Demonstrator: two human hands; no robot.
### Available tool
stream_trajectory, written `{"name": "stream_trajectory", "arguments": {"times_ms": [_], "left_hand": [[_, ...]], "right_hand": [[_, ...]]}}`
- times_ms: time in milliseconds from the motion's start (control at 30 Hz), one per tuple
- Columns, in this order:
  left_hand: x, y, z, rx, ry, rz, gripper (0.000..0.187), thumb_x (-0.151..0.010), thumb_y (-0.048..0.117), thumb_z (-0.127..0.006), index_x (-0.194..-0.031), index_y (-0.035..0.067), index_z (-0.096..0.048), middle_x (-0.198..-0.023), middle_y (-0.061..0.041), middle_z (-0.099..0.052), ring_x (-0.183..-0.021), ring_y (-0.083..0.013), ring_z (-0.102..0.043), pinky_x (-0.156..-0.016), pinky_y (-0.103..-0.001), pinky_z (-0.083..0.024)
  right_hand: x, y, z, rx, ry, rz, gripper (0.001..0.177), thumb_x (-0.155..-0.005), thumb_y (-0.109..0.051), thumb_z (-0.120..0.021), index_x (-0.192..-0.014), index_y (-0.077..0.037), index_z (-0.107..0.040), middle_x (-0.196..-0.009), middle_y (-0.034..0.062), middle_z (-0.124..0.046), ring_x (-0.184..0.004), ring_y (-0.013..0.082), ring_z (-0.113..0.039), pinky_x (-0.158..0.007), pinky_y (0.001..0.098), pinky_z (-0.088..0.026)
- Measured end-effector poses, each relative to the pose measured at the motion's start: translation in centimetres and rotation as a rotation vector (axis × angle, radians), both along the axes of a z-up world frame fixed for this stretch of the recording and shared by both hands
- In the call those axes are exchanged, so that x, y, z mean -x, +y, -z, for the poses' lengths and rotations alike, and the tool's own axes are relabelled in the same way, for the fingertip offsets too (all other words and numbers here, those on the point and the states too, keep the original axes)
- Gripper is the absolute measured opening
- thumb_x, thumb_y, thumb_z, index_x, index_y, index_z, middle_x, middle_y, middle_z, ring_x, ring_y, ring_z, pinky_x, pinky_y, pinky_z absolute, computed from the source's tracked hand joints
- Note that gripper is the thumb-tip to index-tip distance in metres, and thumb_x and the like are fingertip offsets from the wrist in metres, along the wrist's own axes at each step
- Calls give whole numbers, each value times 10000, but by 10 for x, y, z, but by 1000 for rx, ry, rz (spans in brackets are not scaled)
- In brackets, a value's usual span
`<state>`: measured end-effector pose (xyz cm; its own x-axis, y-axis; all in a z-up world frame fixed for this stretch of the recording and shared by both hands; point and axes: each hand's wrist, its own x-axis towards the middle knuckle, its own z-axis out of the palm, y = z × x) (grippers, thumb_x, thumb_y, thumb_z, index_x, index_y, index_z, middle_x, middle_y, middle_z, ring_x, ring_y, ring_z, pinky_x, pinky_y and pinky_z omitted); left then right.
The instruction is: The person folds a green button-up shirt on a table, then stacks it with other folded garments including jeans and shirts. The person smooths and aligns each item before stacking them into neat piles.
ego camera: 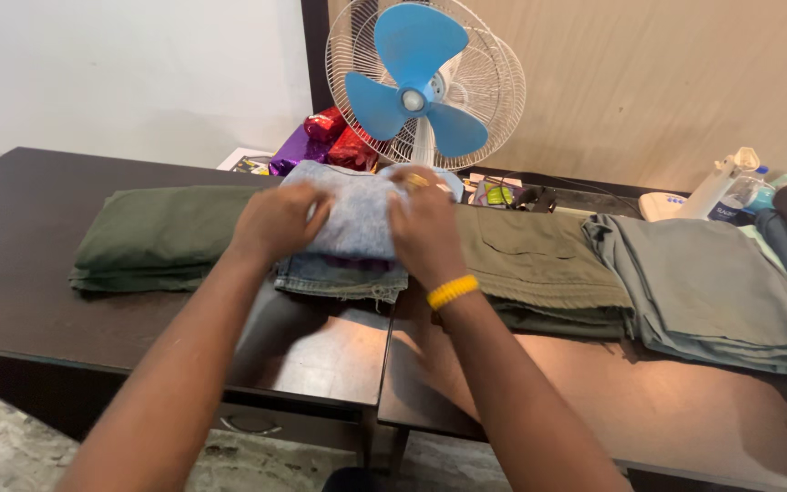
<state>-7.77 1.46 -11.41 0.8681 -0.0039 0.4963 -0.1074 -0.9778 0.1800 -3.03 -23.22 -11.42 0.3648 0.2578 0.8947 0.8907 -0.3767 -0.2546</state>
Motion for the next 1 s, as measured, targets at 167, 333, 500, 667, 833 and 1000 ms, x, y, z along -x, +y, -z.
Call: {"name": "stream_trajectory", "arguments": {"times_ms": [167, 333, 500, 667, 833, 1000], "left_hand": [[-39, -15, 22, -129, -125, 13, 587, -1019, 497, -482, -1562, 288, -403, -1512, -82, -477, -1381, -344, -450, -1074, -627, -371], [-38, -9, 62, 76, -23, -80, 633, -978, 586, -473, -1545, 310, -414, -1657, -49, -331, -1540, -289, -250, -1147, -713, -229], [-43, -5, 71, 104, -26, -104, 667, -960, 634, -479, -1537, 304, -420, -1654, -77, -324, -1539, -317, -262, -1152, -703, -236], [-49, -7, 75, -13, 60, -281, 771, -934, 705, -504, -1536, 233, -412, -1594, -196, -350, -1459, -517, -237, -1123, -684, -245], [-89, -48, 41, -42, 124, -97, 462, -888, 314, -638, -1316, 150, -694, -1424, -201, -584, -1375, -407, -488, -1162, -622, -308], [-110, -205, 17, 360, -47, 514, 257, -904, 235, -686, -1111, 109, -773, -1213, -135, -714, -1164, -317, -657, -1035, -429, -498]], "right_hand": [[-21, 65, 23, 491, 54, 352, 526, -883, -401, -608, -1325, -116, -576, -1530, 167, -471, -1430, 433, -383, -1068, 771, -235], [-19, 64, 58, 529, 146, 304, 640, -956, -460, -557, -1530, -195, -464, -1624, 96, -369, -1497, 361, -319, -1147, 761, -185], [-13, 54, 52, 621, 226, 293, 660, -956, -502, -555, -1534, -219, -408, -1640, 91, -314, -1518, 355, -258, -1118, 775, -185], [4, 29, 79, 704, 258, 270, 688, -949, -445, -563, -1558, -222, -332, -1667, 139, -214, -1503, 469, -210, -1068, 726, -291], [8, -28, 96, 601, 289, -47, 506, -1049, -197, -534, -1531, -77, -440, -1588, 251, -420, -1385, 452, -485, -1105, 490, -450], [10, -158, 40, 286, 537, -85, 282, -980, -247, -614, -1167, -77, -740, -1049, 202, -758, -987, 367, -732, -869, 439, -567]]}}
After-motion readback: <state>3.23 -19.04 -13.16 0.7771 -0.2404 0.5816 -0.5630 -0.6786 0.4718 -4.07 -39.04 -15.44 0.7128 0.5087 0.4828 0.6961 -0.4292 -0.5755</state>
